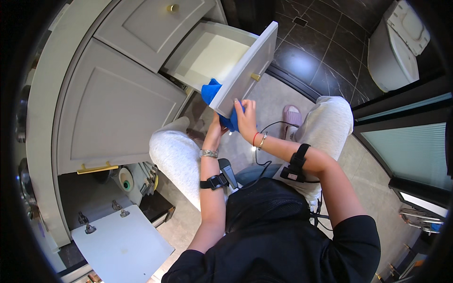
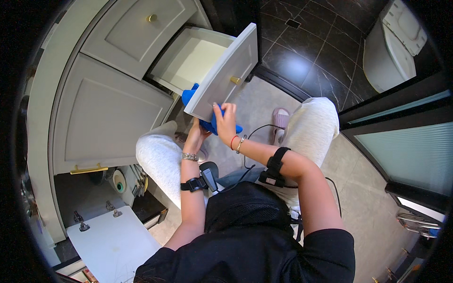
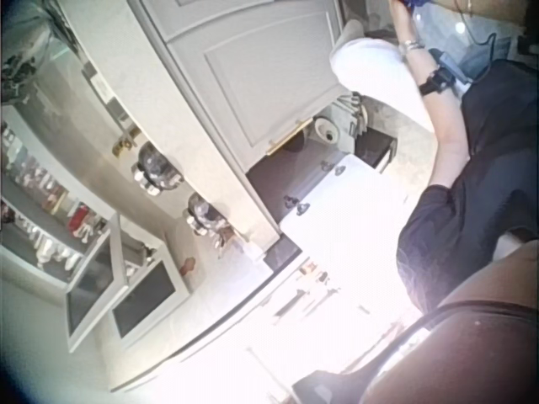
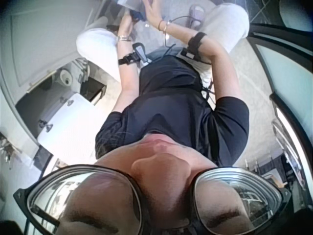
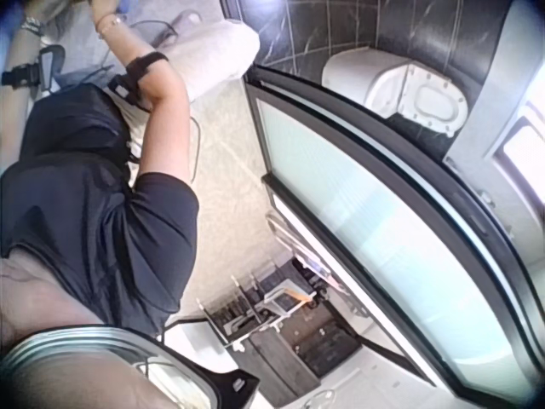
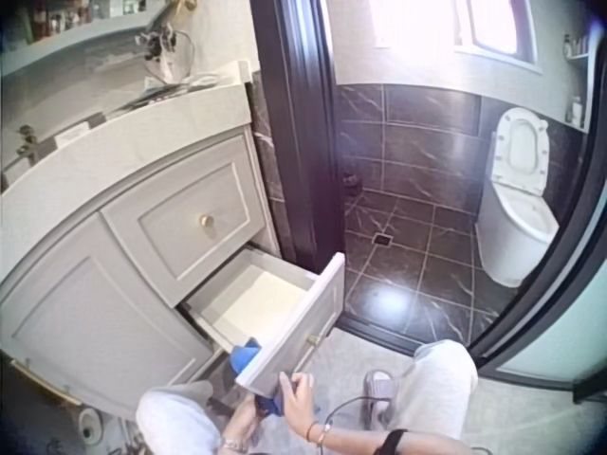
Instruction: Cleaning the edge of a bathroom drawer with a blue cloth.
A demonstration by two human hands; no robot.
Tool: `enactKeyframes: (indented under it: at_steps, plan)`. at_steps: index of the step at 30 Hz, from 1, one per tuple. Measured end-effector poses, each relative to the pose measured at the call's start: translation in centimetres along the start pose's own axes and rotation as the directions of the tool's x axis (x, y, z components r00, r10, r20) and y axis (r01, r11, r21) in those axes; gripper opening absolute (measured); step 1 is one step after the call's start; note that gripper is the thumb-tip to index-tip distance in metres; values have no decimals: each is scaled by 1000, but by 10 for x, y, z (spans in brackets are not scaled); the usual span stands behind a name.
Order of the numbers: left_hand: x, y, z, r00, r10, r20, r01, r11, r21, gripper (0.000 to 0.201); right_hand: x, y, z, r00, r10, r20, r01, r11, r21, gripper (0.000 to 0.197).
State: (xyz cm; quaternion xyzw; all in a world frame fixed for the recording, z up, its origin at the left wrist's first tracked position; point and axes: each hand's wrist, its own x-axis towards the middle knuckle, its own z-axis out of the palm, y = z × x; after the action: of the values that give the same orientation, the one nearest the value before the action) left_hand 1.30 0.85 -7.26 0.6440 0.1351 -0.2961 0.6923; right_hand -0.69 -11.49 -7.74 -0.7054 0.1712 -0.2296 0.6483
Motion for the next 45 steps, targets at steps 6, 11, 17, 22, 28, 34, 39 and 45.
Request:
enactKeyframes:
  at_steps: [6,11,17,22,28,34,39,45]
  plan:
    - [-27,30,6,878,431,-207,-146,654,742,59,14,57,-15,737,676,19,-675,734,77,48]
    - [-45,45,5,645,656,-391,-454,741,495,45,54,-10,-28,813,581,20,-552,761,340,44]
    - [-52,59,20,313,915,-254,-710,403,578,29,72,-155,-60,940,296,170,-324,619,715,25]
    - [-47,58,18,344,931,-126,-822,363,438,30,45,-154,-21,841,-430,328,227,832,507,20]
    - [-54,51,13,359,932,-59,-611,282,740,34,29,-121,-4,318,-785,532,948,251,-196,24]
    - [-69,59,12,420,899,124,-488,108,866,22,73,-121,-15,262,-787,559,960,154,-233,25]
    - [-69,62,15,269,948,170,-520,-6,854,12,76,-122,-12,390,-743,543,917,262,-300,20]
    - [-71,61,14,235,960,155,-531,-6,847,18,61,-137,7,595,-637,490,798,398,-452,28]
